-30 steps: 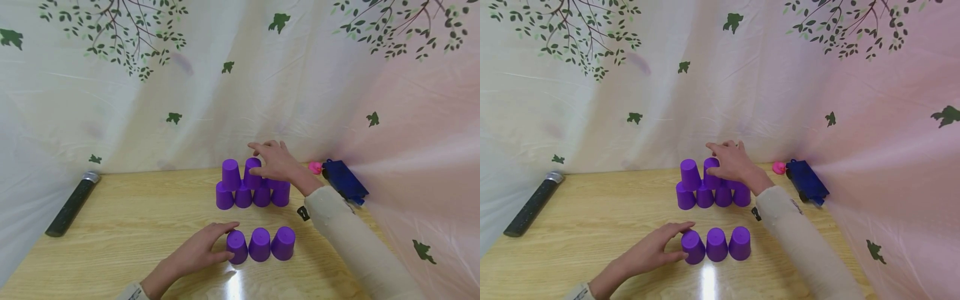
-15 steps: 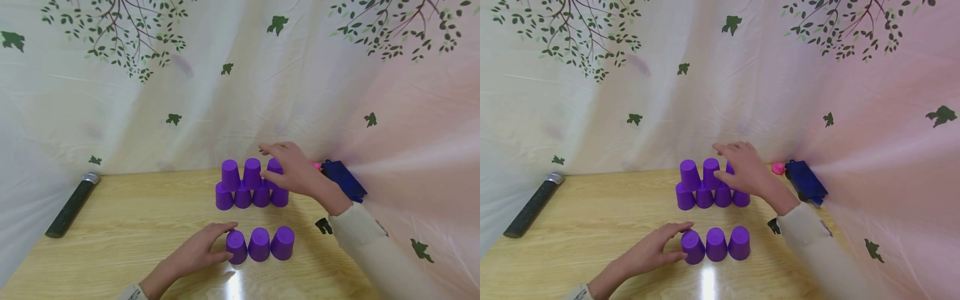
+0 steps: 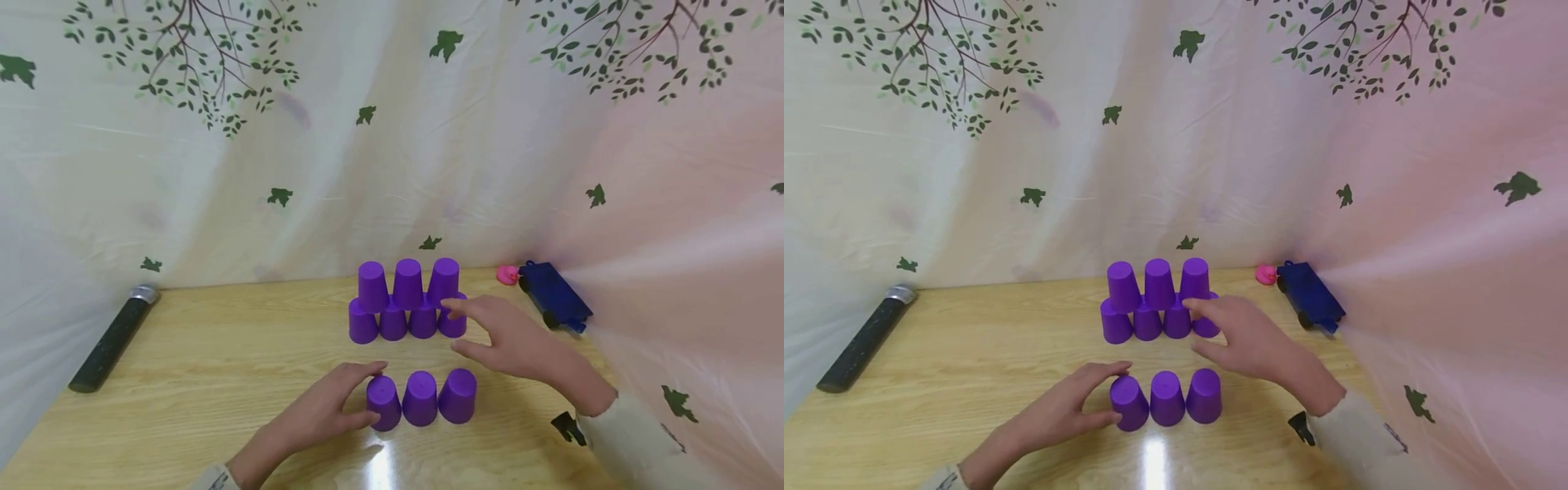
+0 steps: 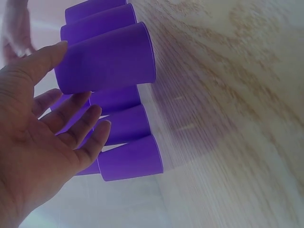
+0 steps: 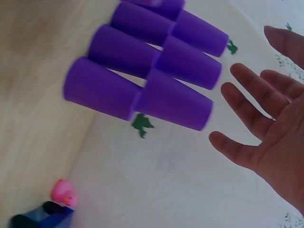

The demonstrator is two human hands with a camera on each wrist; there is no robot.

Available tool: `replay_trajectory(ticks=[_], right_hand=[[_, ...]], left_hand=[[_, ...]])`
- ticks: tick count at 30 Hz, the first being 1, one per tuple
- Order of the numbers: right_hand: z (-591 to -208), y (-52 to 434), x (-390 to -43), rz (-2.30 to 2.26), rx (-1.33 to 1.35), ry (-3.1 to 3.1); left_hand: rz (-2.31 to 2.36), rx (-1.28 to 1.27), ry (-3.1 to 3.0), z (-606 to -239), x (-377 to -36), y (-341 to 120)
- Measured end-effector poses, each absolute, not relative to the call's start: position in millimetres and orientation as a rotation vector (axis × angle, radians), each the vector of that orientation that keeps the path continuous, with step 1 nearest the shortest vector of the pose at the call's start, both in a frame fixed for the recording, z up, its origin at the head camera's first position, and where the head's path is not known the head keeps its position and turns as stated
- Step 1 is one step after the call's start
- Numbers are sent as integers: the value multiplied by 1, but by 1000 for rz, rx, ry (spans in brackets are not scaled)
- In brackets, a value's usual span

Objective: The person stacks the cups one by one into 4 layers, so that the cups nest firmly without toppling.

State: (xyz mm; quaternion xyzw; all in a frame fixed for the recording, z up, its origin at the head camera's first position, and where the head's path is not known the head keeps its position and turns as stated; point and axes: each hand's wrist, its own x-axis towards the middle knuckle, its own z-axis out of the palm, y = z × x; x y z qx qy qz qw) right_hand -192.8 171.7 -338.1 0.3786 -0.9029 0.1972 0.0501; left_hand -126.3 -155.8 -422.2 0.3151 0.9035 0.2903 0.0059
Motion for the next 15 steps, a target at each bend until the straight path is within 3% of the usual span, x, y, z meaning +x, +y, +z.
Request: replay_trajectory(ticks=[15], right_hand=[[-388,183,-170,716,1160,-3006]], left_hand=[[855,987,2824,-421,-131,-150]])
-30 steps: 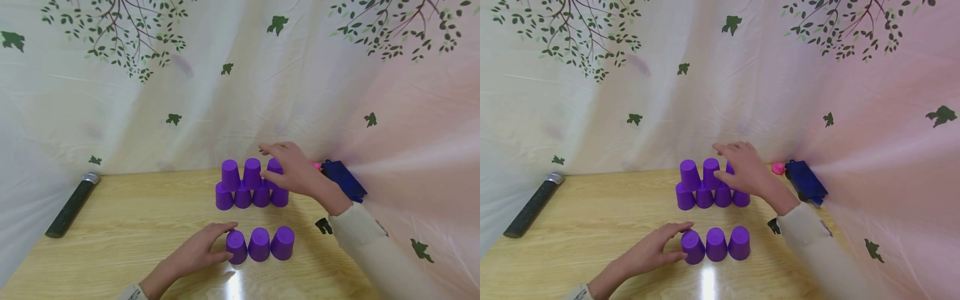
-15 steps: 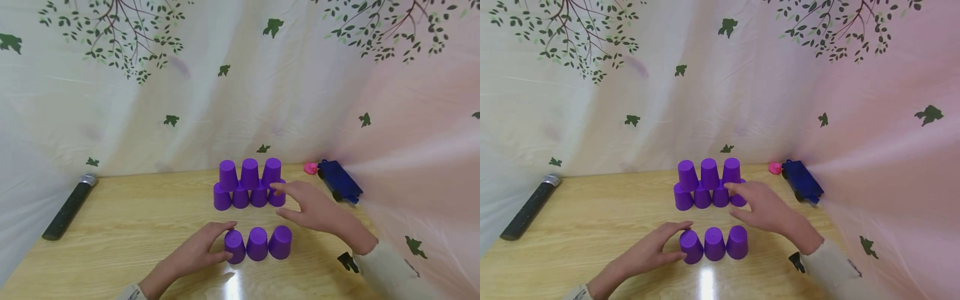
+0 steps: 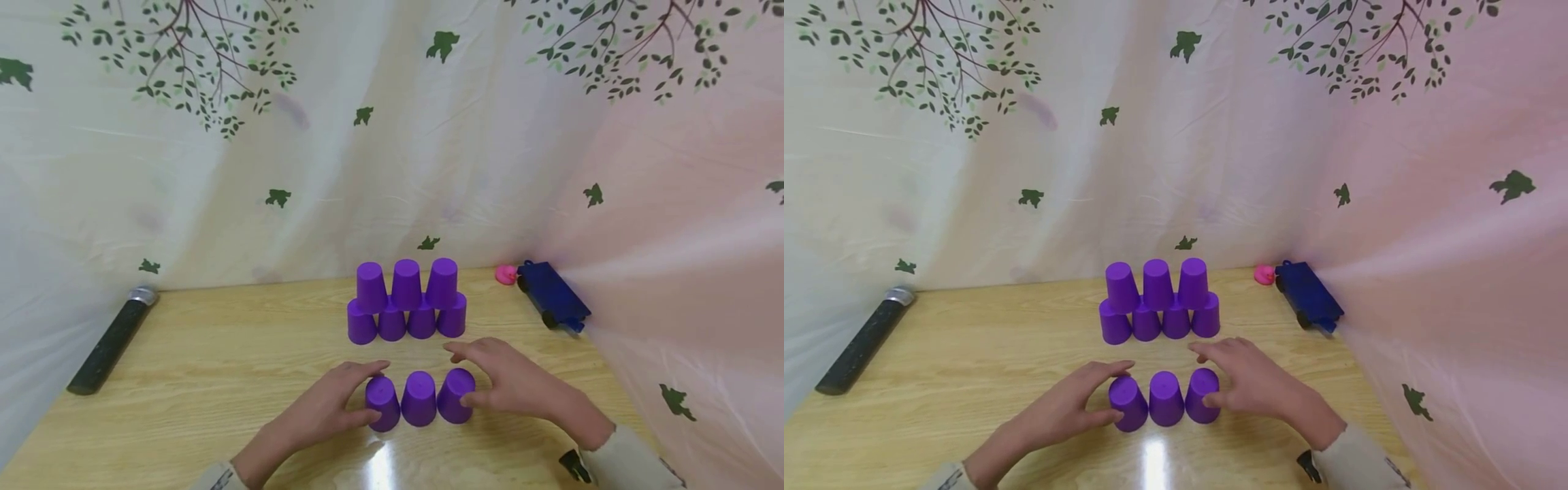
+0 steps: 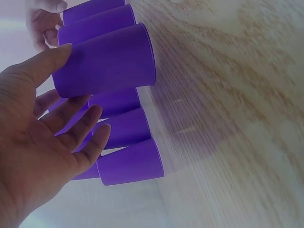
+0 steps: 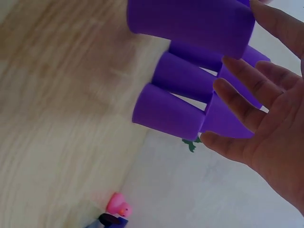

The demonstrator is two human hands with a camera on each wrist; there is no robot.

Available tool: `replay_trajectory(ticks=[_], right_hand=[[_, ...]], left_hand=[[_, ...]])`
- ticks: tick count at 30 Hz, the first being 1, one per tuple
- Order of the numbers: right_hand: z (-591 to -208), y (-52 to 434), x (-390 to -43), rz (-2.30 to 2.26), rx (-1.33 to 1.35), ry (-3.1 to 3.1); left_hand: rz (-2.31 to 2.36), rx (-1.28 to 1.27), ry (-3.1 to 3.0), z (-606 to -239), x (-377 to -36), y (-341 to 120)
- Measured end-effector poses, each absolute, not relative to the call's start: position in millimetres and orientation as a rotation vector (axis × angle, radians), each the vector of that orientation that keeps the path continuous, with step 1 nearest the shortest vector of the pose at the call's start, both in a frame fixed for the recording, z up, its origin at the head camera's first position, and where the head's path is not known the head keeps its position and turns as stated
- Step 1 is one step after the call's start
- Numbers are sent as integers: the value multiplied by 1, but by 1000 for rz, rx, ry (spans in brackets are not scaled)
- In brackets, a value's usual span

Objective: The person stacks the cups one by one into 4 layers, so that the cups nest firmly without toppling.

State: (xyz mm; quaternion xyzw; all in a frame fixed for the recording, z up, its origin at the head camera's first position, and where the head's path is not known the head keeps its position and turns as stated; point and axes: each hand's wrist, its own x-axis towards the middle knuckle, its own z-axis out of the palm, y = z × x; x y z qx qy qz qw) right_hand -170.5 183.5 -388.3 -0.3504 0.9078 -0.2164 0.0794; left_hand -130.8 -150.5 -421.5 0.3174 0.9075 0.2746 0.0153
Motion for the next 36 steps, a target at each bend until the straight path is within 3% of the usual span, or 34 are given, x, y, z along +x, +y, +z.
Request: replay_trajectory(ticks=[36], right_hand=[[-389,190,-164,-754,-1006,2847]], left_hand=[[864,1031,2813,-426,-130,-148]])
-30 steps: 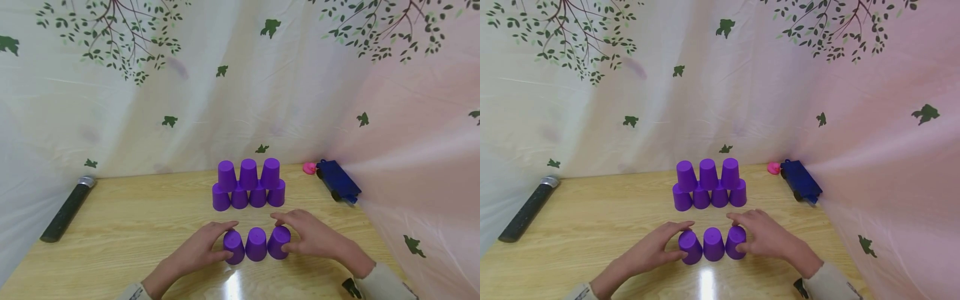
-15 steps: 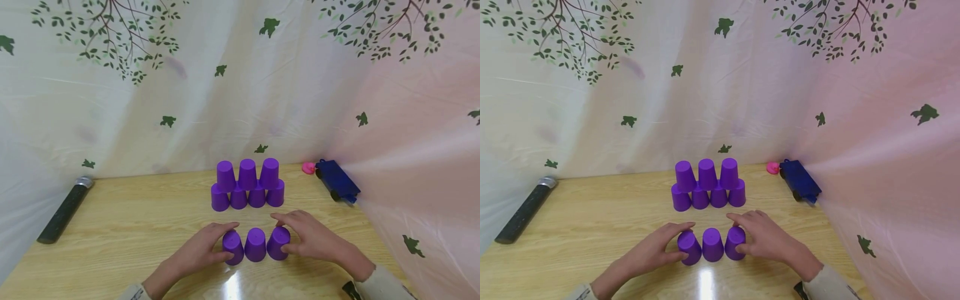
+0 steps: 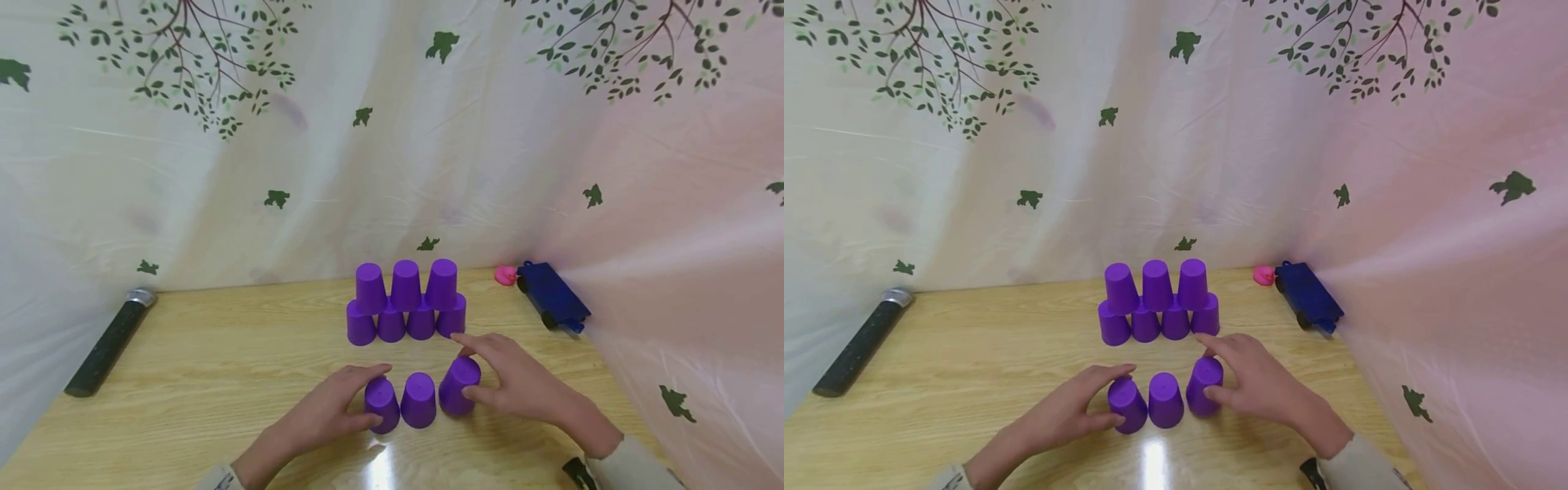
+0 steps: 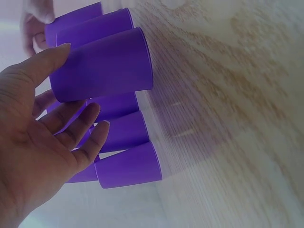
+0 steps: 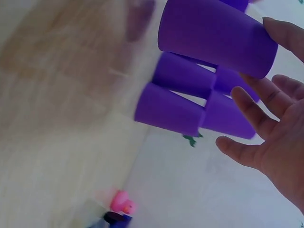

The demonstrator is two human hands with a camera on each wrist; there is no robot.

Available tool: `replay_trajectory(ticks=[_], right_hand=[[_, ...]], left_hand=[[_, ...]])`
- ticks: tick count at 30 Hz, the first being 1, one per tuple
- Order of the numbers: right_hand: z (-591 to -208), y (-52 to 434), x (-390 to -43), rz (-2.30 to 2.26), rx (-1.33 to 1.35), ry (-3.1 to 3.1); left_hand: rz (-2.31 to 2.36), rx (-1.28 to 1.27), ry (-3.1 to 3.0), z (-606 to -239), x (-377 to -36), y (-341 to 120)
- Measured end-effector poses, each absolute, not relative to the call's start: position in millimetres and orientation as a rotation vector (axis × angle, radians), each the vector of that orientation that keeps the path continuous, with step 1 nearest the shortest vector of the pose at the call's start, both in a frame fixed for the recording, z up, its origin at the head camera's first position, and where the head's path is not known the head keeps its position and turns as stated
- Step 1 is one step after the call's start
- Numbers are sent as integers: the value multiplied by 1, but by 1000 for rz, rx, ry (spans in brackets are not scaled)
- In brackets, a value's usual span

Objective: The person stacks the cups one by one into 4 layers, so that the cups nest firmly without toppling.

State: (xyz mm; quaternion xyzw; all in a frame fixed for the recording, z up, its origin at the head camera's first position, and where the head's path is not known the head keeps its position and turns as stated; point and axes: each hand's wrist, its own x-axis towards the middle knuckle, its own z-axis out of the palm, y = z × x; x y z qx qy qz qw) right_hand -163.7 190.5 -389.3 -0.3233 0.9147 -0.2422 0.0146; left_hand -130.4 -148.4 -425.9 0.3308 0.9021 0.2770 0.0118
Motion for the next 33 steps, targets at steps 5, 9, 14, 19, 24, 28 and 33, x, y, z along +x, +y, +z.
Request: replay_trajectory(ticks=[5,9,14,19,24,28,33], right_hand=[[-373,196,-166,-815,-1029,2939],[-362,199,-171,-887,-1045,2971],[-351,202,-176,-962,-1077,2989],[-338,202,-178,-999,-1109,3020],[-320,200,-181,-1061,-1137,3016],[-304,195,-184,-1089,-1127,3039],[-283,188,-189,-1208,-1066,3007]], left_hand=[[862,1040,2813,-425,-129,-149],[865,1045,2816,-426,-129,-149],[861,1047,2828,-426,-129,-149],[864,1060,2835,-427,-128,-149],[878,1085,2841,-429,-129,-149],[879,1082,2841,-429,-129,-150],[887,1065,2833,-429,-128,-150]])
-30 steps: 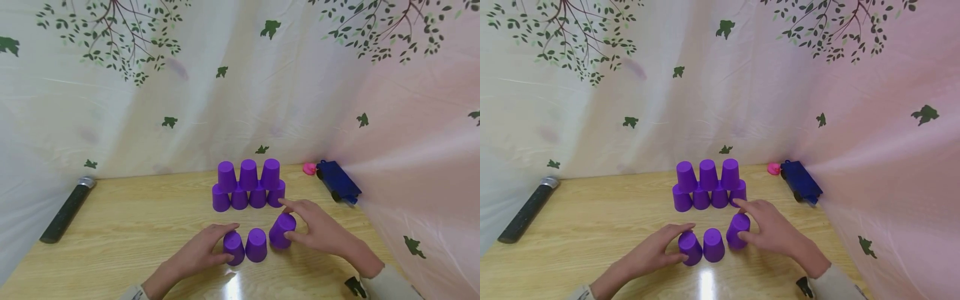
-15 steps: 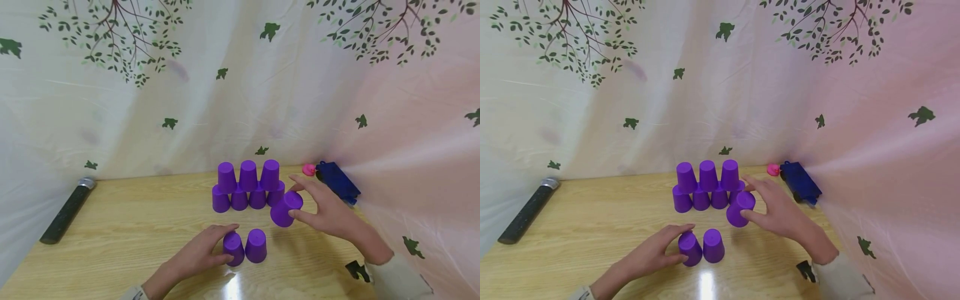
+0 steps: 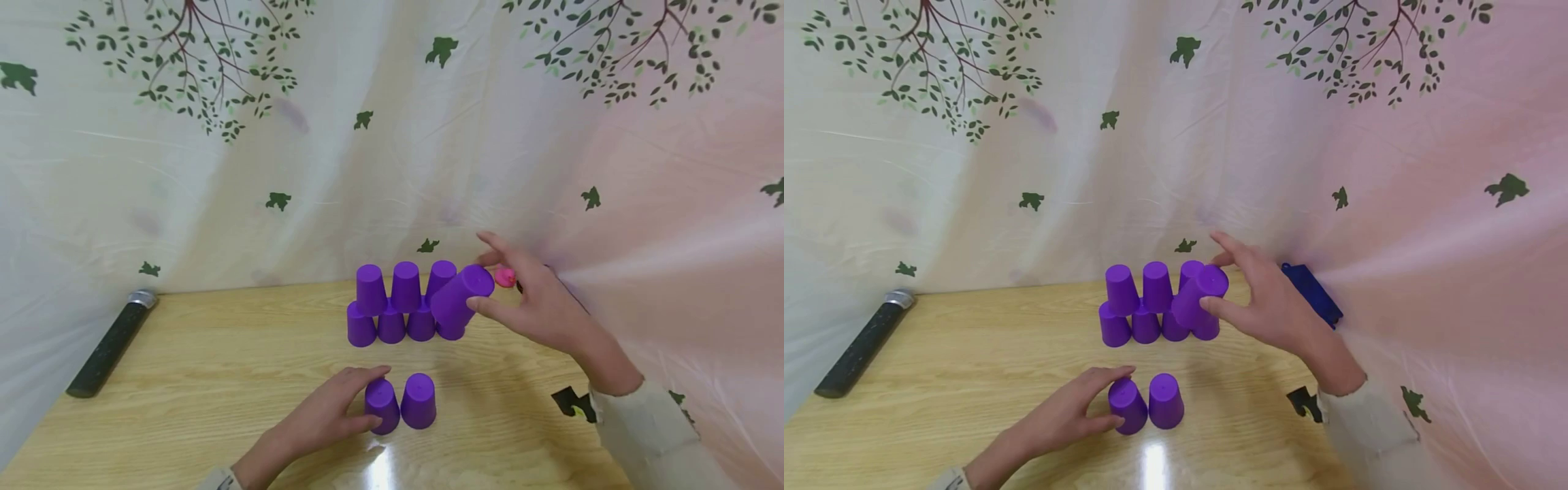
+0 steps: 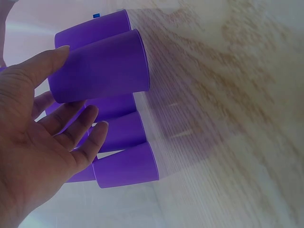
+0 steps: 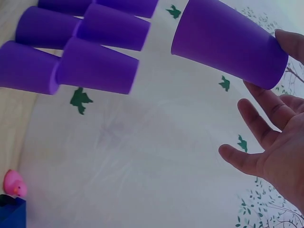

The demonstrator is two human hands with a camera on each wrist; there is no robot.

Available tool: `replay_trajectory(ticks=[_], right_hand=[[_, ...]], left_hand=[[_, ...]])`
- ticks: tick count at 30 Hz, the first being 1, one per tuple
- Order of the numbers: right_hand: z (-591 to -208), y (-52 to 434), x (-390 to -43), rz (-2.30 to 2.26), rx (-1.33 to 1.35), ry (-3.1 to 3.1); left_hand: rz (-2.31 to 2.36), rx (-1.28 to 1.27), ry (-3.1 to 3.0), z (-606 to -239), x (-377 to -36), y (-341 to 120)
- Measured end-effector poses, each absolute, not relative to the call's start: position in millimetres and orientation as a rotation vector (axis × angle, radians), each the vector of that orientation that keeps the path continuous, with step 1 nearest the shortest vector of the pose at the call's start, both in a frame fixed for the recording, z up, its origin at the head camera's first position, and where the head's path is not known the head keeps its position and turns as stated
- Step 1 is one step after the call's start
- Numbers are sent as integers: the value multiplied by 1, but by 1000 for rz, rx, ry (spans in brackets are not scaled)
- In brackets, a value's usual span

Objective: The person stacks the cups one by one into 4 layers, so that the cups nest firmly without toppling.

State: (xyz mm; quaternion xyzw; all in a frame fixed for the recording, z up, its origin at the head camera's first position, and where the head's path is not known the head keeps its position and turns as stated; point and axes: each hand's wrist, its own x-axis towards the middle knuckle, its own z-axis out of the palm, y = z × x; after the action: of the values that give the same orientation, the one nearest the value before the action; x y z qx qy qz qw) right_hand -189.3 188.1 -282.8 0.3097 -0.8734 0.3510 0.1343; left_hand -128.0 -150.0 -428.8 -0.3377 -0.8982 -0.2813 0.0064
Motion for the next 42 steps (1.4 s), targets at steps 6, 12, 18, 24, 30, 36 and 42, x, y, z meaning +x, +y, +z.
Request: replay_trajectory(ticks=[6,12,18,24,30,36,42], right_hand=[[-259,179,-198,1165,851,-2538],[-242,170,-209,1160,798,-2546],[-232,166,-218,1153,762,-2541],[-227,164,-228,1154,748,-2507],[-222,161,-236,1185,723,-2485],[-217,158,-244,1186,714,-2459],[-213,154,-250,1186,718,-2455]], left_hand=[[-874,-1058,-2810,-428,-128,-150],[-865,-1049,-2823,-429,-127,-150],[-866,-1054,-2818,-427,-126,-149],[-864,-1042,-2816,-426,-126,-150],[-865,-1054,-2817,-427,-126,-150],[-861,-1044,-2834,-426,-124,-150],[-878,-1016,-2881,-425,-125,-149]])
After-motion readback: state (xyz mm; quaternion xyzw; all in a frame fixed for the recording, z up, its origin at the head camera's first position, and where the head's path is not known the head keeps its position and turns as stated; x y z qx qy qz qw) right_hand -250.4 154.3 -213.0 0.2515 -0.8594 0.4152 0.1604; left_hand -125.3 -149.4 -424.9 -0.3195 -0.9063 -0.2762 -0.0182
